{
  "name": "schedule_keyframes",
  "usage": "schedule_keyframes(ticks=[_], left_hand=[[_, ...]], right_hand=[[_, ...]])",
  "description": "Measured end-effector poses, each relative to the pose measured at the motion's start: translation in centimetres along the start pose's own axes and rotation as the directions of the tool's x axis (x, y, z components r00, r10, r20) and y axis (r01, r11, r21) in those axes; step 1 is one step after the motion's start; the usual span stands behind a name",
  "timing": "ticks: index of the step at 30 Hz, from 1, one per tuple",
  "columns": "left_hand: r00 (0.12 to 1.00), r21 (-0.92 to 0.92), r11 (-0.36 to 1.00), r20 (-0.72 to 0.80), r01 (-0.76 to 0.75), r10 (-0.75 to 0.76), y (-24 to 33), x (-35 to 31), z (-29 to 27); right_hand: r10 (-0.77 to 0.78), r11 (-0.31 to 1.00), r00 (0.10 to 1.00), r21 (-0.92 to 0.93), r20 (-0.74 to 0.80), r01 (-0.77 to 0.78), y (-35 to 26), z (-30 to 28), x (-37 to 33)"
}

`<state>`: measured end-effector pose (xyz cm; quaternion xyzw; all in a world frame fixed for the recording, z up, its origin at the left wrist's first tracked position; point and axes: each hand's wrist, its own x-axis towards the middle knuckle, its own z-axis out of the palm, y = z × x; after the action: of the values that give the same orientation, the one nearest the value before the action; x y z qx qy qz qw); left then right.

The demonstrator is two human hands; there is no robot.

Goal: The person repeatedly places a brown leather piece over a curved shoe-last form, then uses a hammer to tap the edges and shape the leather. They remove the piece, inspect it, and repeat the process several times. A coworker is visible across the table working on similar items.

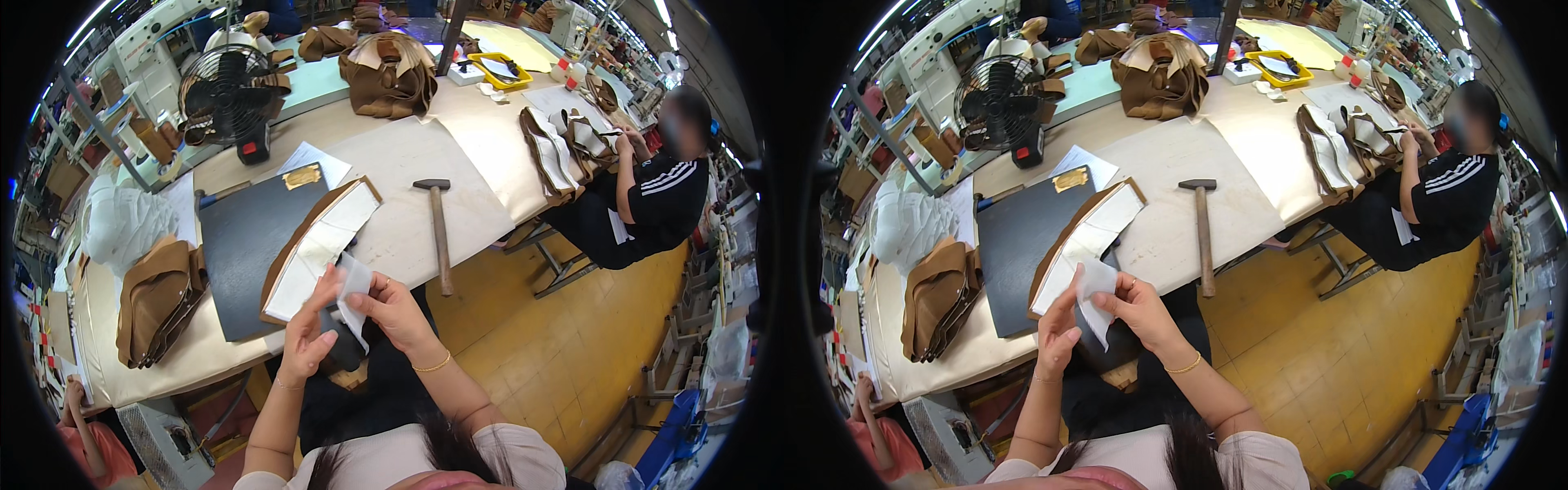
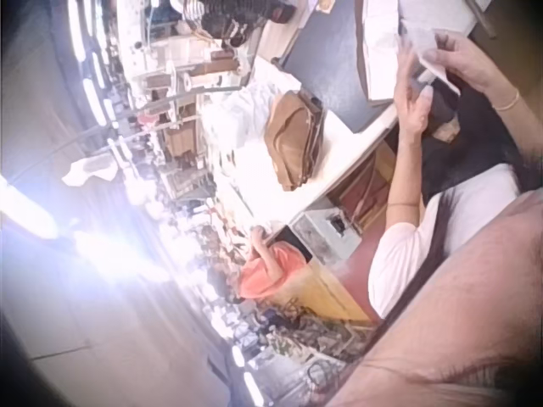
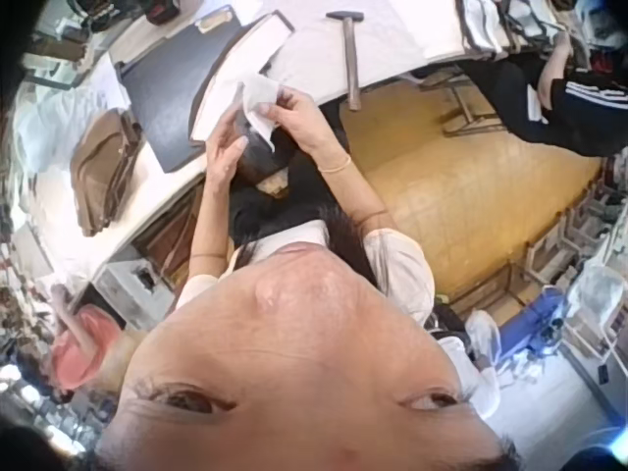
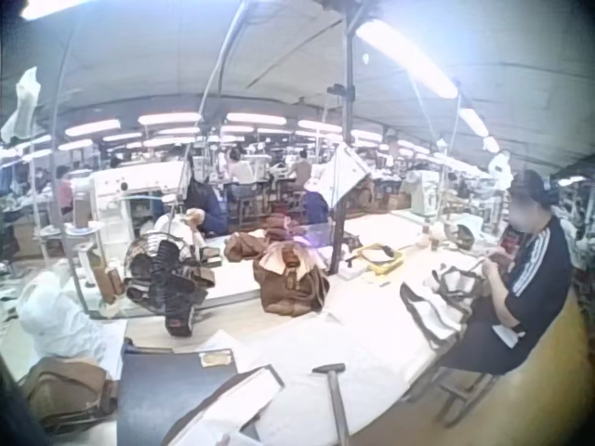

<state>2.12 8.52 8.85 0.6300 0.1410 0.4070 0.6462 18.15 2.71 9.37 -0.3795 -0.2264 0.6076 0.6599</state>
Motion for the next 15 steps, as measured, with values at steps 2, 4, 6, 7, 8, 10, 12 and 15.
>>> schedule_keyframes(ticks=[2,4,6,7,8,10,12,15], left_hand=[[0.993,-0.023,0.999,-0.115,-0.038,0.035,-1.5,0.8,1.0],[0.906,-0.289,0.934,-0.302,0.209,-0.296,-2.3,1.6,0.9],[0.743,-0.663,0.673,-0.26,0.327,-0.617,-4.1,2.1,0.1],[0.673,-0.809,0.492,-0.17,0.323,-0.72,-4.9,2.5,-0.2],[0.605,-0.913,0.287,-0.058,0.289,-0.794,-5.5,2.9,-0.6],[0.584,-0.924,0.287,-0.091,0.252,-0.807,-6.0,4.3,0.5],[0.582,-0.947,0.273,-0.128,0.168,-0.803,-6.9,5.4,2.0],[0.61,-0.963,0.27,-0.215,-0.001,-0.763,-7.8,6.6,2.8]], right_hand=[[-0.097,0.995,0.991,-0.022,-0.094,0.096,-0.6,-1.2,0.1],[-0.185,0.981,0.966,0.02,-0.178,0.191,-0.8,-3.2,0.6],[-0.246,0.964,0.94,0.038,-0.235,0.262,-1.5,-4.5,0.8],[-0.283,0.952,0.929,0.049,-0.239,0.303,-1.8,-5.0,0.8],[-0.318,0.938,0.917,0.061,-0.243,0.341,-2.1,-5.4,0.8],[-0.336,0.924,0.899,0.088,-0.28,0.373,-2.7,-5.5,0.8],[-0.342,0.901,0.889,0.161,-0.305,0.403,-3.1,-6.0,0.3],[-0.279,0.866,0.928,0.352,-0.248,0.355,-3.2,-7.5,-0.2]])
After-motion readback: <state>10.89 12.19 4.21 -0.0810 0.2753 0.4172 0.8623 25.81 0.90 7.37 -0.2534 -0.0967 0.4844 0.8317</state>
